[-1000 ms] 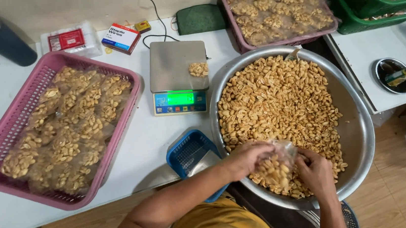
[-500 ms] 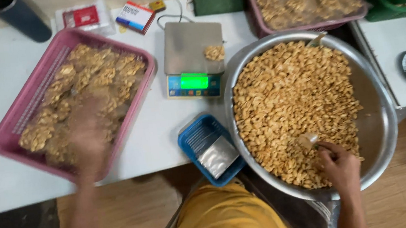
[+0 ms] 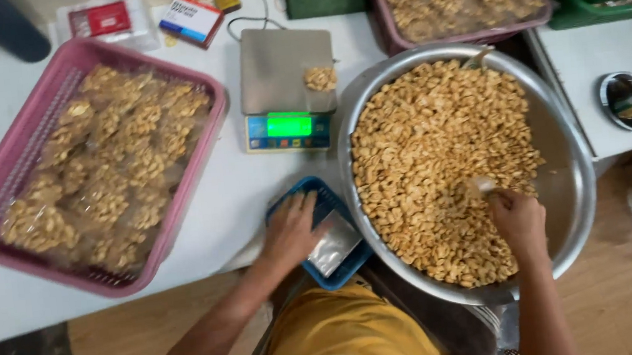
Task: Scooping peanuts from a large bowl into small plastic bags, weighing them on a digital scale, and placing them into a basket.
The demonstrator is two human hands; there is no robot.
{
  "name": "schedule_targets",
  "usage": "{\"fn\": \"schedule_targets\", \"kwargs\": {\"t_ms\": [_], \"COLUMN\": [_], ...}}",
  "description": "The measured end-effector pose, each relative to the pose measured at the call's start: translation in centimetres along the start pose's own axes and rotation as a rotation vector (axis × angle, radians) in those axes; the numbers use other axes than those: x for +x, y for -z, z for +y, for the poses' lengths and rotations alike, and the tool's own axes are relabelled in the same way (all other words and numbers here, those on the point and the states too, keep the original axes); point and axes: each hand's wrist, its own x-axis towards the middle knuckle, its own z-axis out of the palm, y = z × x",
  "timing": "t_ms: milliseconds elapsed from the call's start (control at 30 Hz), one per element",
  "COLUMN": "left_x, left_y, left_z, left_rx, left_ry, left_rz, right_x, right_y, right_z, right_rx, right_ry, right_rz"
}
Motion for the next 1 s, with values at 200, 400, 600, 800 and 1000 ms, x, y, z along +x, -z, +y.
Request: {"fn": "schedule_targets", "kwargs": {"t_ms": [200,400,600,800,1000], "left_x": [0.4,1.3,5.7,8.8,11.8], "left_y": [-4.3,0.7,4.2,-0.2,-0.9], "left_z": [-0.7,-0.6,5.2,8.3,10.6], "left_rx": [-0.176,-0.345,-1.614,-1.655,-1.570], "left_ry": [0.438,0.437,1.077,0.851,0.593], "left_rz": [-0.770,-0.541,-0.634,-0.754,-0.658], "right_x": [1.3,-3.6,-3.8,-4.4,-7.3], "right_y": [-1.4,0.8,0.4,3.9,7.2], "right_z": [-0.7,-7.6,-6.7,-8.9,-14.9], "right_rx": [-0.285,0.765,1.154,1.267,1.021], "right_ry": [-0.266,-0.217,-0.406,-0.414,-0.040], "right_rz": [0.048,-0.193,-0.244,-0.182,0.038]}}
